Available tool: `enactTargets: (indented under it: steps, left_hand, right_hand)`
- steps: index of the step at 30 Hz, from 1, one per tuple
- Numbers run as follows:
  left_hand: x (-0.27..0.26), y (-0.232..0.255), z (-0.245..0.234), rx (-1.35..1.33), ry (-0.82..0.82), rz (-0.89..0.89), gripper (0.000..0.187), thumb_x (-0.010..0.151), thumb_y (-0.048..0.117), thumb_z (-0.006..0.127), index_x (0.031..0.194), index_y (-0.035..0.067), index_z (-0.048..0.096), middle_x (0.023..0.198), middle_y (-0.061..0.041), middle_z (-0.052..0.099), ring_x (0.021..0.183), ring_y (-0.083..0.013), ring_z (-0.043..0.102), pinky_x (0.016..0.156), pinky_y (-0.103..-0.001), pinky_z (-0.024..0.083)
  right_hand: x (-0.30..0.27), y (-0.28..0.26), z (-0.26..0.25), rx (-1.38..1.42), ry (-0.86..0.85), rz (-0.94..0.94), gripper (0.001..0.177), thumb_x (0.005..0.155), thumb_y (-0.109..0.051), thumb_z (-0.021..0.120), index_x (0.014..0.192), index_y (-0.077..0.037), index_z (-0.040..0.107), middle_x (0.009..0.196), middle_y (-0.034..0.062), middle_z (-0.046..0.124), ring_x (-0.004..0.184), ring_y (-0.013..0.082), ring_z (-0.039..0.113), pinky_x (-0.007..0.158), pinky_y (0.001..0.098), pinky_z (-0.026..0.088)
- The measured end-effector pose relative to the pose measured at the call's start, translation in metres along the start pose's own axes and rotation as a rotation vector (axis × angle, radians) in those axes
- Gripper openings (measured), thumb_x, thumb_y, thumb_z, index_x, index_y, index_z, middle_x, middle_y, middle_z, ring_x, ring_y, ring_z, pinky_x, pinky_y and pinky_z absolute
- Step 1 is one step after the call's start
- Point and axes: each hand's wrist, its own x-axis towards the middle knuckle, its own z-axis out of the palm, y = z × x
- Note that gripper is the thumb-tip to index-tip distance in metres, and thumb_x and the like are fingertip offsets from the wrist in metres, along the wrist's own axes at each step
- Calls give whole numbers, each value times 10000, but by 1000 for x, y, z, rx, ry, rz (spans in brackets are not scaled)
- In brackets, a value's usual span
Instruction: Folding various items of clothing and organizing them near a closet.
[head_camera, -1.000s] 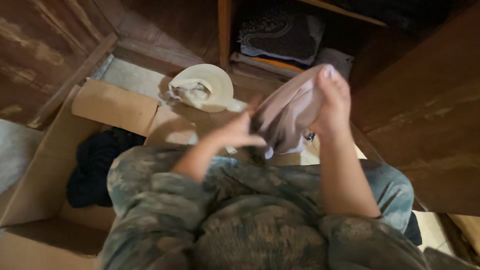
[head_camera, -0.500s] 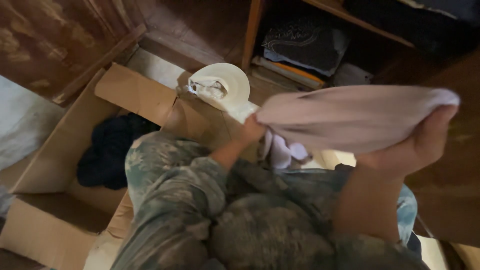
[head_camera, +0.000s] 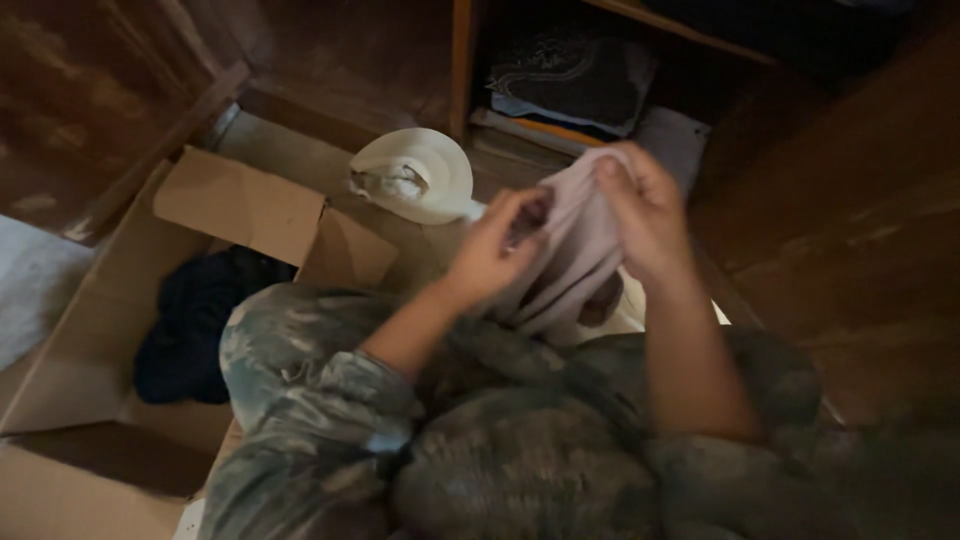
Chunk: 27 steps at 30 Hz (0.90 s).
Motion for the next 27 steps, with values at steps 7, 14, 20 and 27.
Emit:
enactTargets:
  steps: [7,14,20,27]
  left_hand:
    - [-18,-33,34,-483,-164,-330,675,1002,404,663,1498,20,413,1423,-146,550,1333,-252,514,1120,-377,421]
    - [-18,-40,17,16,-662,-445,650,893,515,698,1359,67,626,1170,-155,717,1066,-264,685,946,-408,537]
    - [14,-41,-38,-107,-389,-638,426,858,329,724,1213,95,709,1008,-97,777,874,-196,716,799,-365,584]
    - [23,-20,-87,412,-499,-549,404,819,359,773,1099,68,751,973,-164,770,900,-293,730,826,-421,566]
  right_hand:
    - [-4,-11,-2,271,-49,48,137,1101,-186,613,1150,-67,661,1022,6,664,937,112,623,845,278,529]
    - [-5,-49,-28,497,46,-114,199,1146,-262,622,1231,-83,610,1113,93,670,1027,223,668,929,373,573]
    - [4,-34,-74,455,313,-199,250,1182,-277,661,1227,-38,601,1103,78,608,1062,227,621,980,373,525]
    - [7,-29,-95,369,308,-286,234,1203,-288,671,1210,-67,592,1079,53,590,1031,206,594,939,361,514]
